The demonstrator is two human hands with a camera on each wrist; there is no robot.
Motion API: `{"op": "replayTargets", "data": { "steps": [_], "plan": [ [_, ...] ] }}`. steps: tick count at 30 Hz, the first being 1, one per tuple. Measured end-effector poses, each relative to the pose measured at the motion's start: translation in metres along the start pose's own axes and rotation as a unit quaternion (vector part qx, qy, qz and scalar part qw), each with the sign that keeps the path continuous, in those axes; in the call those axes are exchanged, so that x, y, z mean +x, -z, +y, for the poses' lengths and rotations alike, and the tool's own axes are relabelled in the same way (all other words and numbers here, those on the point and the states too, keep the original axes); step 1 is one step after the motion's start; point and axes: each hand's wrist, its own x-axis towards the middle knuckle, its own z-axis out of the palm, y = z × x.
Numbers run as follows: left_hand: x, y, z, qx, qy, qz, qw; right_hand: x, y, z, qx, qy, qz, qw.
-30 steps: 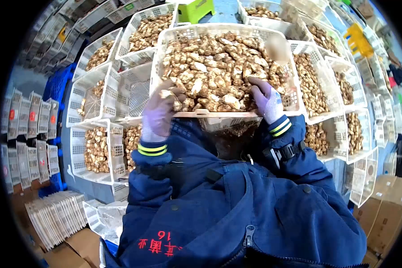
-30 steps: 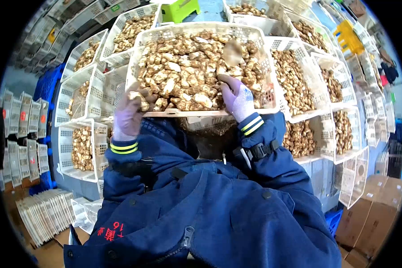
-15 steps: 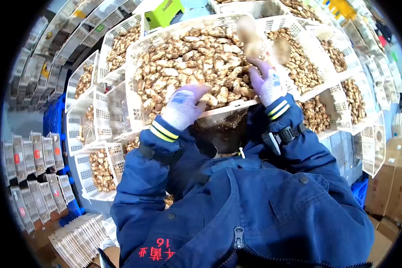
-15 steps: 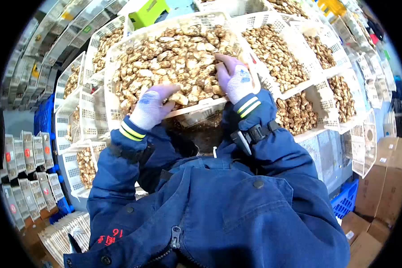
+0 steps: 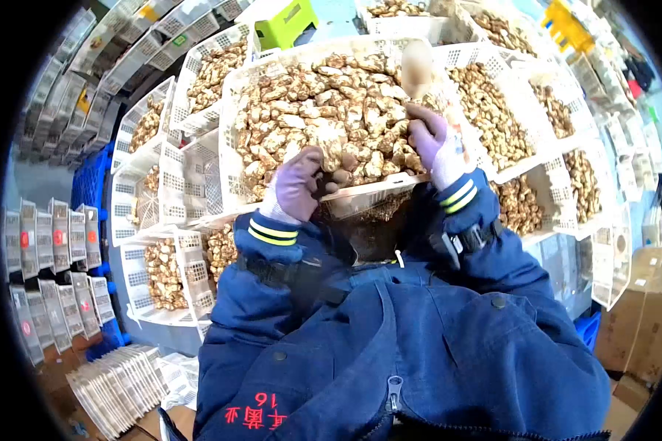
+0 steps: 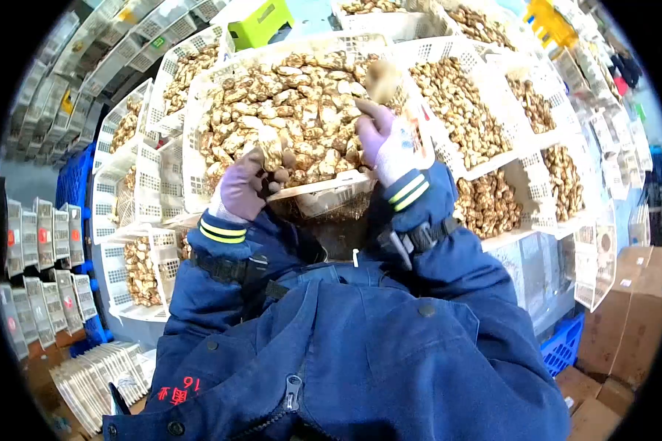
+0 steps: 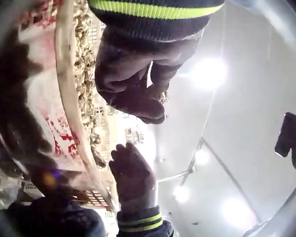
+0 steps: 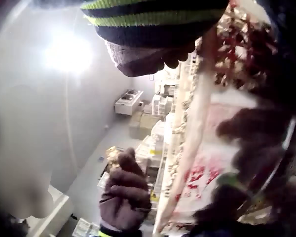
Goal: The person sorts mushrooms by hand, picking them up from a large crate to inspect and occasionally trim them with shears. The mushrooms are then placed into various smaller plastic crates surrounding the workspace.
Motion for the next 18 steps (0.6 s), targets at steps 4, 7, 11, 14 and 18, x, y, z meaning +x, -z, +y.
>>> {"op": "replayTargets", "data": {
  "steps": [4,7,11,14,18],
  "plan": [
    [0.000,0.000,-0.028,-0.073,-0.019,-0.055,0.996,-0.031,-0.024,-0.082,0.037,0.100,-0.190,0.976],
    [-0.002,-0.007,-0.033,-0.125,-0.008,-0.057,0.991,-0.026,-0.022,-0.078,-0.018,0.114,-0.297,0.948],
    [-0.007,-0.025,-0.028,-0.053,0.011,0.092,0.994,-0.038,-0.018,-0.078,0.009,0.062,-0.281,0.958],
    [-0.005,-0.020,-0.037,-0.058,-0.081,0.054,0.994,-0.040,-0.021,-0.073,-0.027,0.167,-0.214,0.962],
    [-0.007,-0.030,-0.041,-0.110,-0.089,0.039,0.989,-0.046,-0.026,-0.082,-0.137,0.310,-0.139,0.931]
  ]
}}
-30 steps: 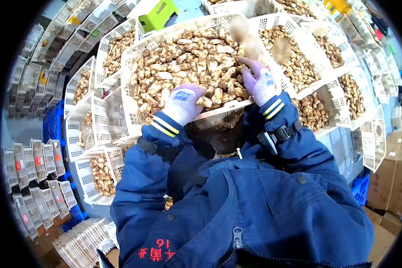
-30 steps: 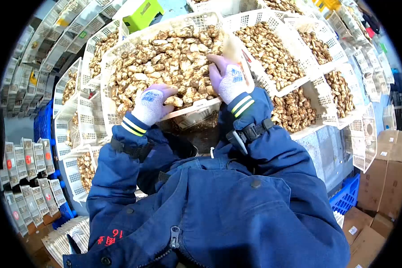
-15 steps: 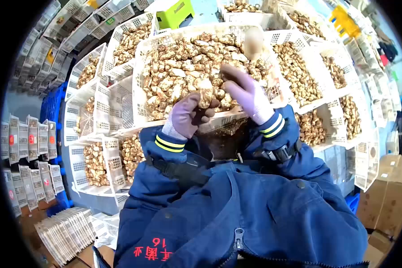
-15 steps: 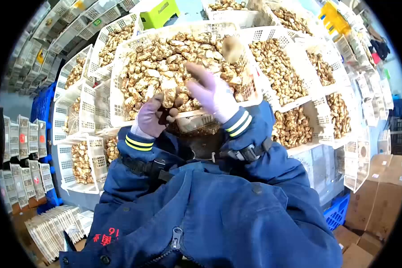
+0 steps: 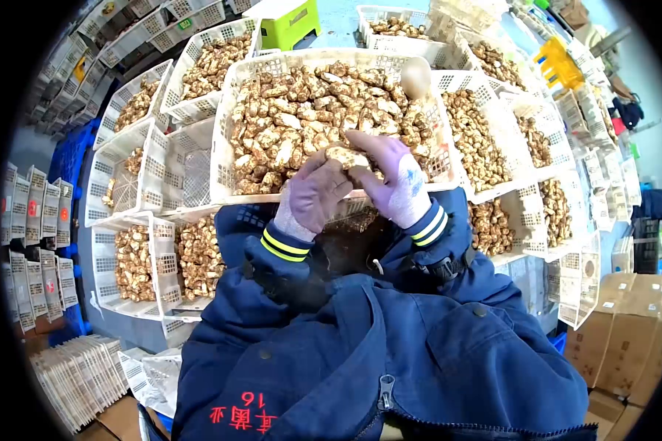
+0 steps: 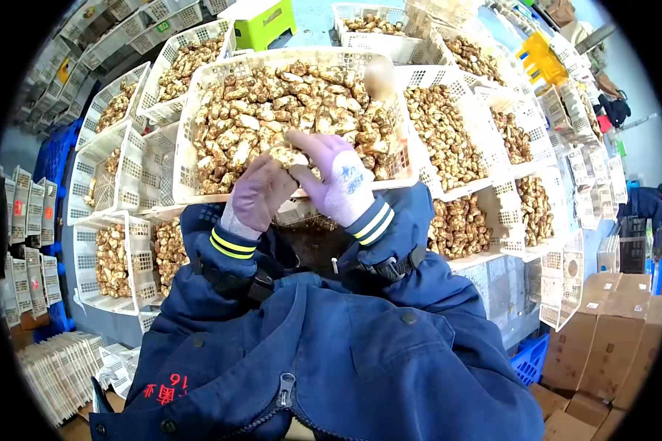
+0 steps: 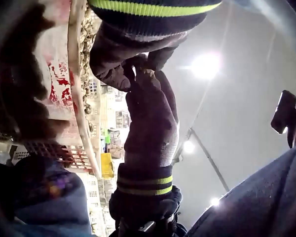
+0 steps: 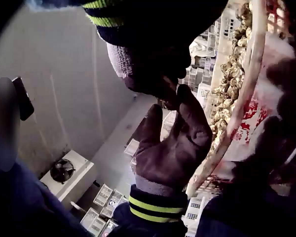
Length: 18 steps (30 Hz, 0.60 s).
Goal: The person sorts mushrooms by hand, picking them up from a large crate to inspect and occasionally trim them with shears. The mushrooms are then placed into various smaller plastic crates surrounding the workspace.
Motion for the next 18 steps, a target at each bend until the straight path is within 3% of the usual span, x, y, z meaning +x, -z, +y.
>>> {"op": "replayTargets", "data": {
  "steps": [5,8,9,12,15,18],
  "plan": [
    [0.012,0.028,-0.009,-0.126,-0.076,-0.110,0.983,-0.004,-0.001,0.001,0.028,-0.020,-0.016,0.999],
    [0.015,0.036,-0.008,-0.115,-0.067,-0.081,0.988,-0.005,0.001,0.009,0.042,-0.030,-0.018,0.999],
    [0.013,0.036,-0.006,-0.137,-0.031,-0.034,0.990,-0.007,0.001,0.009,0.041,-0.026,-0.019,0.999],
    [0.021,0.042,-0.011,0.005,-0.028,0.054,0.998,-0.009,-0.005,0.007,0.045,-0.035,-0.026,0.998],
    [0.024,0.056,-0.019,-0.161,-0.014,-0.024,0.987,-0.009,-0.008,0.005,0.031,-0.041,-0.028,0.998],
    [0.019,0.044,-0.010,-0.105,-0.013,-0.086,0.991,-0.008,-0.004,0.004,0.046,-0.054,-0.033,0.997]
  ]
}}
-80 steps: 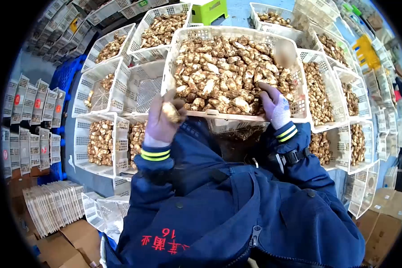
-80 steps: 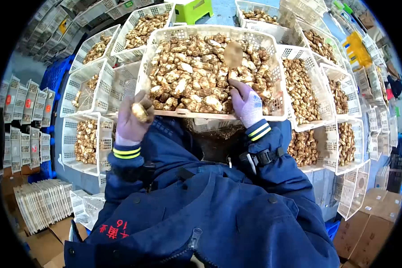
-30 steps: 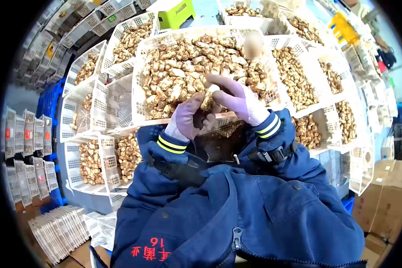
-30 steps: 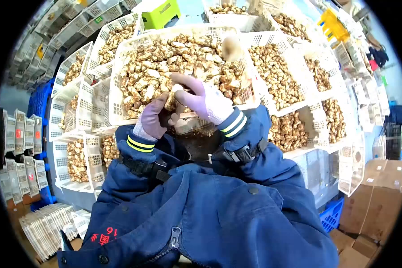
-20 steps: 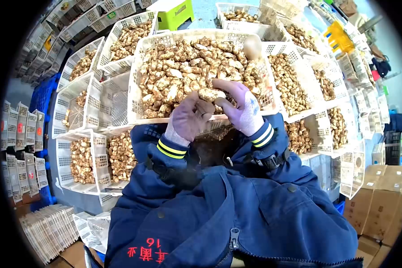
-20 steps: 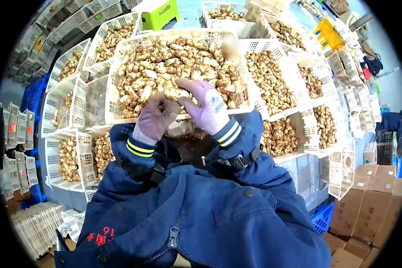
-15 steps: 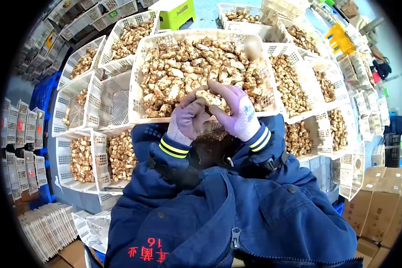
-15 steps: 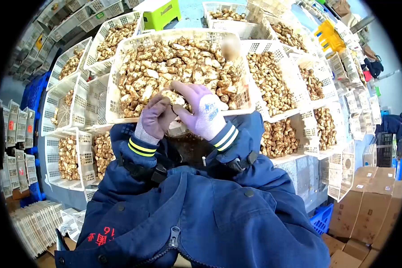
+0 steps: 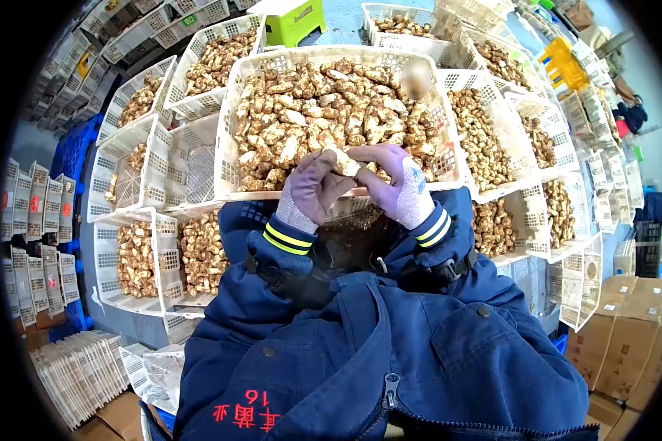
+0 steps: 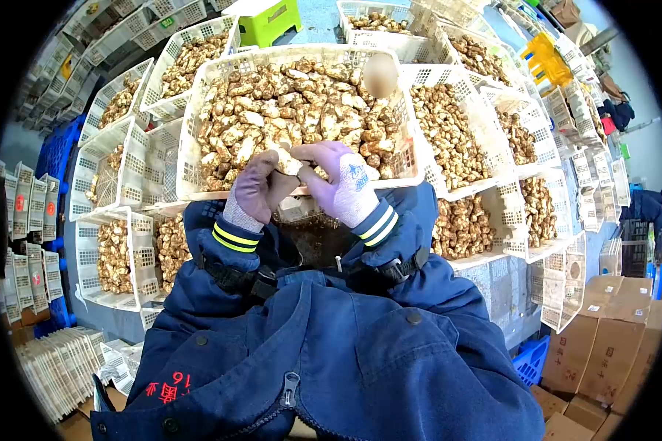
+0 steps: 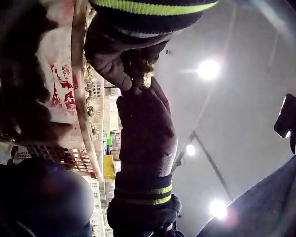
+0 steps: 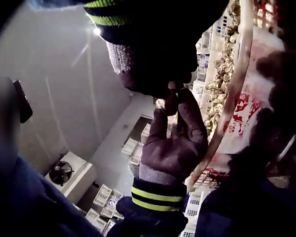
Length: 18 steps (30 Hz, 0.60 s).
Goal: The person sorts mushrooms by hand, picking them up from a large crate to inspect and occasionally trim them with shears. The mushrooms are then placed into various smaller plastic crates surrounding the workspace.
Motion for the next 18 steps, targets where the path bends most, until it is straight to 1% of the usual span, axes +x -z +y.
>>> {"op": "replayTargets", "data": {
  "steps": [3,4,6,7,10,11,12,13,14,15,16,17,18],
  "plan": [
    [-0.001,-0.006,0.001,-0.086,-0.021,-0.042,0.995,0.001,0.006,0.016,-0.004,-0.001,0.053,0.999],
    [-0.002,-0.011,0.004,-0.070,-0.016,-0.036,0.997,0.001,0.008,0.023,0.011,-0.007,0.083,0.996],
    [0.000,-0.021,0.010,-0.038,-0.005,-0.023,0.999,0.001,0.013,0.045,-0.029,-0.043,0.115,0.992],
    [0.004,0.008,0.003,0.008,-0.032,-0.046,0.998,-0.001,0.013,0.062,-0.054,-0.029,0.133,0.989],
    [-0.002,-0.015,0.022,-0.028,-0.021,-0.062,0.997,-0.011,0.017,0.090,-0.127,-0.089,0.104,0.982],
    [-0.004,-0.020,0.032,-0.026,-0.026,-0.028,0.999,-0.012,0.015,0.092,-0.134,-0.116,0.093,0.980],
    [-0.010,-0.028,0.044,0.016,-0.046,0.033,0.998,-0.012,0.014,0.095,-0.135,-0.098,0.098,0.981],
    [-0.012,-0.025,0.056,0.027,-0.064,0.091,0.993,-0.010,0.014,0.090,-0.135,-0.084,0.104,0.982],
    [-0.013,-0.018,0.070,0.040,-0.080,0.148,0.985,-0.011,0.012,0.088,-0.136,-0.072,0.111,0.982],
    [-0.008,-0.003,0.081,0.086,-0.120,0.164,0.975,-0.011,0.011,0.091,-0.129,-0.073,0.113,0.982],
    [-0.003,-0.005,0.088,0.131,-0.163,0.179,0.961,-0.011,0.010,0.092,-0.138,-0.070,0.118,0.981],
    [-0.007,-0.018,0.094,0.392,-0.151,0.287,0.861,-0.011,0.010,0.093,-0.147,-0.067,0.122,0.979],
    [-0.001,-0.014,0.101,0.523,-0.095,0.268,0.804,-0.011,0.009,0.093,-0.157,-0.064,0.125,0.978]
  ]
}}
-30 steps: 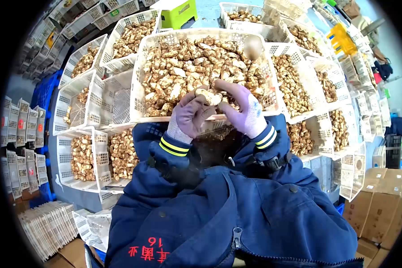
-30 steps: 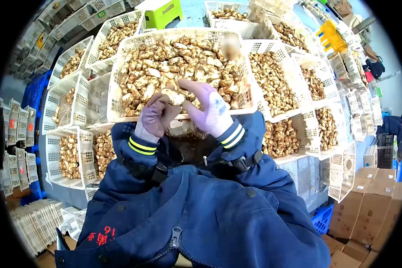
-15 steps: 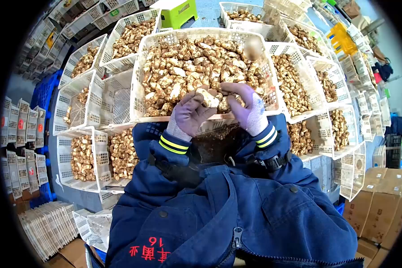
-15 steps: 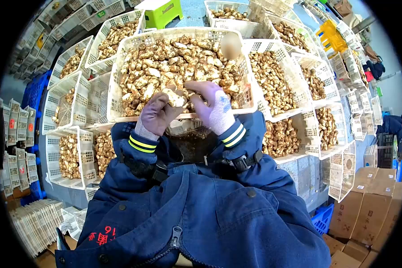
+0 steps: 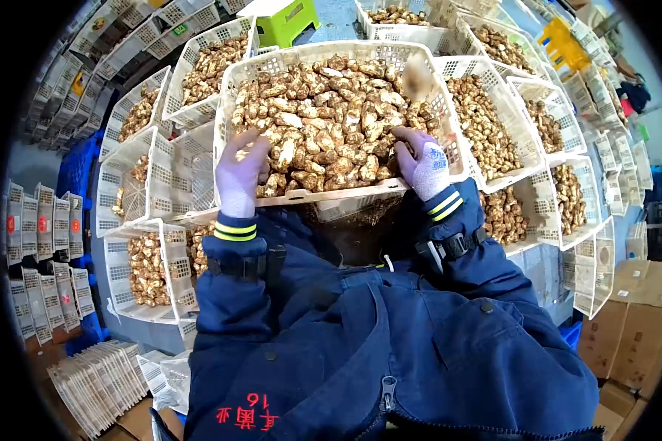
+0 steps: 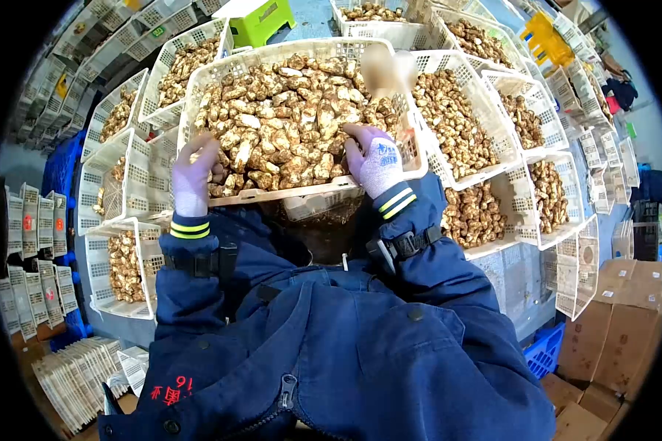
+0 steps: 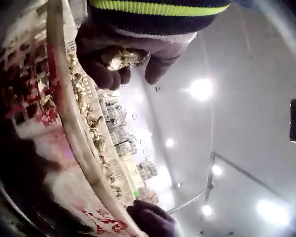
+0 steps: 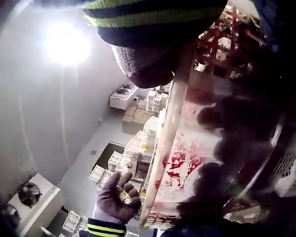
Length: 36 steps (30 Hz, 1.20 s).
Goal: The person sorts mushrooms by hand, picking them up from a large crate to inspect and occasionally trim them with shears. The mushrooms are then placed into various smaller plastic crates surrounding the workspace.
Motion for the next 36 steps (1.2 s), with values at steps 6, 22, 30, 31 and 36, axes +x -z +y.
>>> {"op": "replayTargets", "data": {
  "steps": [6,22,30,31,36],
  "plan": [
    [0.034,-0.037,0.002,0.546,-0.123,-0.132,0.818,0.001,0.003,-0.004,-0.006,0.003,-0.011,1.000],
    [0.029,-0.006,-0.030,-0.204,0.017,-0.134,0.970,0.000,0.001,-0.004,-0.019,0.015,-0.014,1.000],
    [0.002,-0.005,-0.025,-0.444,0.041,-0.257,0.857,-0.001,0.000,-0.005,-0.044,0.000,-0.032,0.999],
    [0.001,-0.006,-0.024,-0.427,0.030,-0.253,0.867,-0.001,0.001,-0.004,-0.046,0.000,-0.034,0.998],
    [-0.006,-0.006,-0.021,-0.375,-0.015,-0.224,0.899,0.000,0.001,-0.006,-0.037,-0.009,-0.040,0.998]
  ]
}}
